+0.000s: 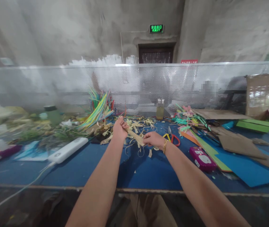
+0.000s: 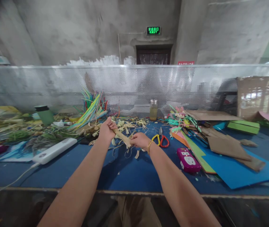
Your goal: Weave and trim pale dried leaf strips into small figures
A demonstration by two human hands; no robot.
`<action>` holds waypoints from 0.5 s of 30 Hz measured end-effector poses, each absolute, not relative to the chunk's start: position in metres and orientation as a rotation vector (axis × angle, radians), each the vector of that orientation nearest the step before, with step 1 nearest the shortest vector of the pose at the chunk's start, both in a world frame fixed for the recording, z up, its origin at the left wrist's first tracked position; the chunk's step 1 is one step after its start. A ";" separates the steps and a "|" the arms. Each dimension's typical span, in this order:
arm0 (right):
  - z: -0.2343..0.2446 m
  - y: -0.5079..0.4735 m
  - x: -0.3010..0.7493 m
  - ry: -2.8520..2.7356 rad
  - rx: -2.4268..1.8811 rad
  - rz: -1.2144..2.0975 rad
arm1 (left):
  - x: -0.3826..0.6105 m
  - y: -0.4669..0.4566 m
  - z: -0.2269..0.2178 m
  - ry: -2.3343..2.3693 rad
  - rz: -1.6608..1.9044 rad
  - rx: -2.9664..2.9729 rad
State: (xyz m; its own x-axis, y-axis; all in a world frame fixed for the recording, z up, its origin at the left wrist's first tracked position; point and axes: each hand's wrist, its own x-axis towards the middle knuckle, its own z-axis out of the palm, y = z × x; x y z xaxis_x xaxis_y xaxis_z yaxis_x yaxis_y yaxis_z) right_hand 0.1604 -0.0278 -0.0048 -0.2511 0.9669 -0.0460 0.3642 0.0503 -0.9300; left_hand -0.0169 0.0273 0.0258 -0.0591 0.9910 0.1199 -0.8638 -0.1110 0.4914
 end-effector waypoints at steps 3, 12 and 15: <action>-0.004 -0.028 0.163 -1.701 -1.365 1.173 | -0.019 0.027 0.026 0.299 1.618 0.473; -0.005 -0.023 0.169 -1.640 -1.339 1.182 | -0.025 0.024 0.029 0.320 1.725 0.430; -0.004 -0.023 0.170 -1.621 -1.344 1.166 | -0.026 0.024 0.030 0.332 1.731 0.425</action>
